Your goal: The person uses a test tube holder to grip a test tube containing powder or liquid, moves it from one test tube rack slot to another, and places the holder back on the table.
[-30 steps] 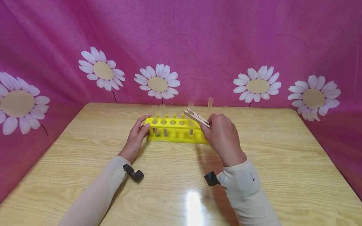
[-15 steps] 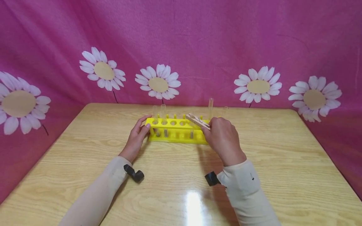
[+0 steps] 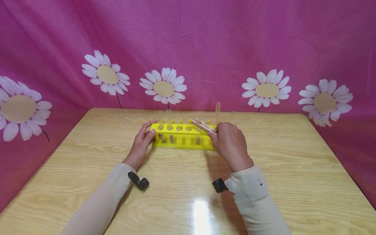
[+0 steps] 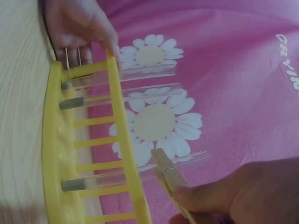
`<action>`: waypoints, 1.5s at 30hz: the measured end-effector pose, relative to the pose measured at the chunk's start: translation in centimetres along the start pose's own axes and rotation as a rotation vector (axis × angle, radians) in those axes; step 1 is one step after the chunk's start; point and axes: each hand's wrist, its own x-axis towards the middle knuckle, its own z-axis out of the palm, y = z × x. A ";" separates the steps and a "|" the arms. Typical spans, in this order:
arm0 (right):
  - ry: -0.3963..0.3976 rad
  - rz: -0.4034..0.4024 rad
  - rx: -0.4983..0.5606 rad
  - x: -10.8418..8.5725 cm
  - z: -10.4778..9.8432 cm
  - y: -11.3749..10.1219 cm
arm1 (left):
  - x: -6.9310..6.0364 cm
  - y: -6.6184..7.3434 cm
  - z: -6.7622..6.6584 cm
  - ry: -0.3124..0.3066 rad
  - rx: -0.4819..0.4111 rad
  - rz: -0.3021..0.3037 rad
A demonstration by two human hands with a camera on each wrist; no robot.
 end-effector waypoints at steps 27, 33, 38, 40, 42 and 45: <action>0.255 -0.120 0.079 -0.3 0.1 -0.2 | 1.6 -3.4 -0.3 0.039 0.002 0.033; 0.249 -0.088 0.098 -0.5 -0.2 -0.5 | 1.7 -3.3 -0.3 0.028 -0.002 0.016; 0.269 -0.090 0.118 -0.7 -0.4 -0.6 | 1.8 -3.5 -0.2 0.038 -0.007 0.021; 0.288 -0.102 0.122 -0.8 -0.5 -0.6 | 1.8 -3.4 -0.2 0.043 -0.009 0.029; 0.300 -0.105 0.128 -0.8 -0.6 -0.6 | 1.8 -3.3 -0.2 0.044 -0.010 0.039; 0.312 -0.109 0.130 -0.8 -0.8 -0.7 | 1.8 -3.2 -0.2 0.041 -0.004 0.042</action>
